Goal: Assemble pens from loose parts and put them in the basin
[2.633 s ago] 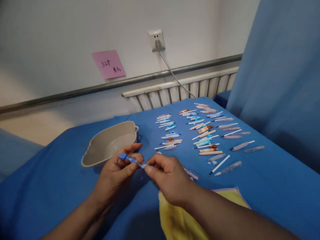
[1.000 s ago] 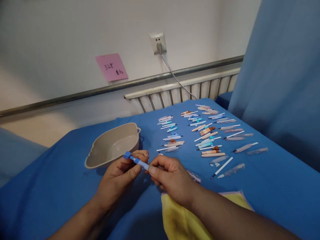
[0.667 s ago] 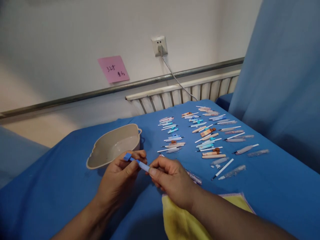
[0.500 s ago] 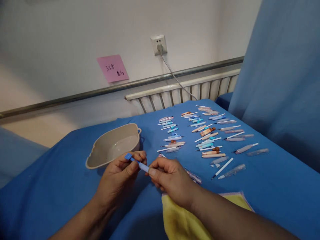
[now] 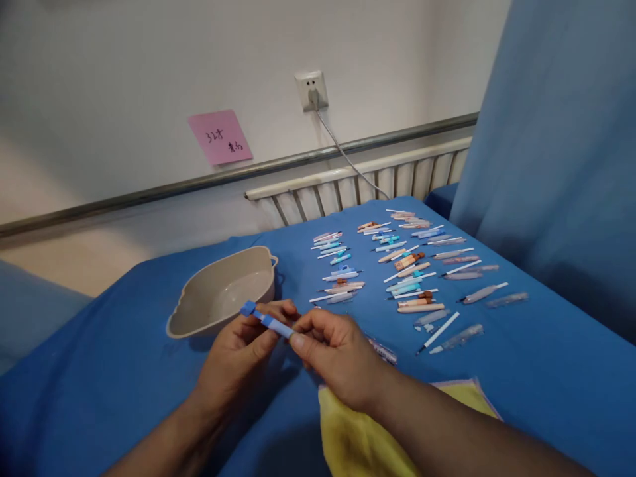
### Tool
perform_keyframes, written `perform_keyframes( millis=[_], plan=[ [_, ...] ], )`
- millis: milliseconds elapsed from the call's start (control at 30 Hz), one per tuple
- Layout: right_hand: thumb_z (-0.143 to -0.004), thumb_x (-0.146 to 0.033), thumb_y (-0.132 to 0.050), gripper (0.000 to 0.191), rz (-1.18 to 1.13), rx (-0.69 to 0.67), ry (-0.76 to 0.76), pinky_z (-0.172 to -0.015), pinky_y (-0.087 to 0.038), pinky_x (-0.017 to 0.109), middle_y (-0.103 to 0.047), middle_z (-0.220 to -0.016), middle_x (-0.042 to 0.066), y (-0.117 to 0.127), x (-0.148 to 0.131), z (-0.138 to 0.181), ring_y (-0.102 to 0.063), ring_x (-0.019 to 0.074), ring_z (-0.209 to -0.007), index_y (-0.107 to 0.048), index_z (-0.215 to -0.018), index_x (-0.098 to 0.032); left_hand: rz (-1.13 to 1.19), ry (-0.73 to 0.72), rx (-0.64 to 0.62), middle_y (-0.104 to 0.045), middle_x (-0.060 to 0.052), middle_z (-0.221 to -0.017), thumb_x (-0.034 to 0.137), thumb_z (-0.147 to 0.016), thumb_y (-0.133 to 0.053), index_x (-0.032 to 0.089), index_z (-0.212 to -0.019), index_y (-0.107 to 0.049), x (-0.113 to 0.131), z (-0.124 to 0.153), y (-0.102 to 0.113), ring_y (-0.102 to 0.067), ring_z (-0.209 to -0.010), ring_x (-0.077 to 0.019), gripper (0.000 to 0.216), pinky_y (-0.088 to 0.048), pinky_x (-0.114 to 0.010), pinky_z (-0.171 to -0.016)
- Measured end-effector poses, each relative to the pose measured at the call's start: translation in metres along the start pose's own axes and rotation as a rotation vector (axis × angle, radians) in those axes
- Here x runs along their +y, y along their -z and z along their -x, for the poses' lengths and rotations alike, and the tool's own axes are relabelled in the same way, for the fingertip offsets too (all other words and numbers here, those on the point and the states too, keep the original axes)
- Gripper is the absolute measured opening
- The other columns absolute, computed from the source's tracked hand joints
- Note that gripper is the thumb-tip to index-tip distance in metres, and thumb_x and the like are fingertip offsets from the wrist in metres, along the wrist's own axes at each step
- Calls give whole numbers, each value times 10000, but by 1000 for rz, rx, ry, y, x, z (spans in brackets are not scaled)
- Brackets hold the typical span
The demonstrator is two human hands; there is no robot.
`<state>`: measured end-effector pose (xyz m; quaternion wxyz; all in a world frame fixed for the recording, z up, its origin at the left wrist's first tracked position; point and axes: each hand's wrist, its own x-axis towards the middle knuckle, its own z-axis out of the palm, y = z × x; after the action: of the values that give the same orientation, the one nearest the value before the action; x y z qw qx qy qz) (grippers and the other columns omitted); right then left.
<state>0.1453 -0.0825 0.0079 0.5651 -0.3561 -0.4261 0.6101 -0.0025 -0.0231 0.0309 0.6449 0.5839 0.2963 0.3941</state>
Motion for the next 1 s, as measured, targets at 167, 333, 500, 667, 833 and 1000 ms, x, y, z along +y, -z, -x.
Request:
perform_keyframes(
  millis=[167, 333, 500, 667, 833, 1000],
  plan=[
    [-803, -423, -608, 269, 14, -5, -5, -447, -242, 204, -440, -543, -77, 0, 2, -1, -359, 52, -464, -547, -767, -164, -6, -5, -16, -663, -23, -889, 253, -716, -731, 207, -810, -730, 4, 0, 1, -588, -799, -151, 105, -467, -262, -755],
    [-790, -434, -615, 279, -59, -22, -37, -438, -225, 204, -424, -525, -83, -1, -2, 0, -338, 48, -447, -544, -759, -167, 41, 94, -95, -661, -79, -1097, 221, -745, -702, 195, -961, -724, 5, 2, 2, -561, -1052, -227, 218, -424, -312, -907],
    [-781, -443, -613, 284, -1, 16, -15, -449, -247, 206, -439, -532, -79, -3, -2, 0, -360, 53, -459, -537, -742, -172, 110, 59, -39, -670, -45, -1061, 245, -743, -712, 216, -872, -703, -1, 0, 2, -602, -942, -185, 133, -454, -294, -838],
    [-773, -453, -608, 292, 44, 34, -39, -446, -242, 207, -434, -521, -81, -2, -1, -1, -355, 54, -457, -546, -746, -169, 34, 16, -33, -666, -12, -878, 227, -729, -724, 203, -813, -708, -2, -3, 4, -583, -763, -127, 89, -460, -242, -739],
    [-758, -473, -613, 316, 29, 22, -72, -435, -222, 206, -420, -510, -81, -1, -3, -1, -341, 52, -450, -559, -755, -162, -29, 0, -85, -644, -29, -926, 234, -779, -672, 209, -885, -712, 1, -2, 6, -568, -776, -141, 117, -461, -278, -771],
    [-766, -469, -611, 310, -36, 3, -80, -428, -204, 208, -414, -513, -84, -2, -4, 0, -328, 50, -435, -543, -756, -167, -62, 20, -100, -652, -60, -1030, 235, -783, -664, 198, -882, -729, 3, 0, 6, -560, -988, -199, 124, -417, -306, -914]
  ],
)
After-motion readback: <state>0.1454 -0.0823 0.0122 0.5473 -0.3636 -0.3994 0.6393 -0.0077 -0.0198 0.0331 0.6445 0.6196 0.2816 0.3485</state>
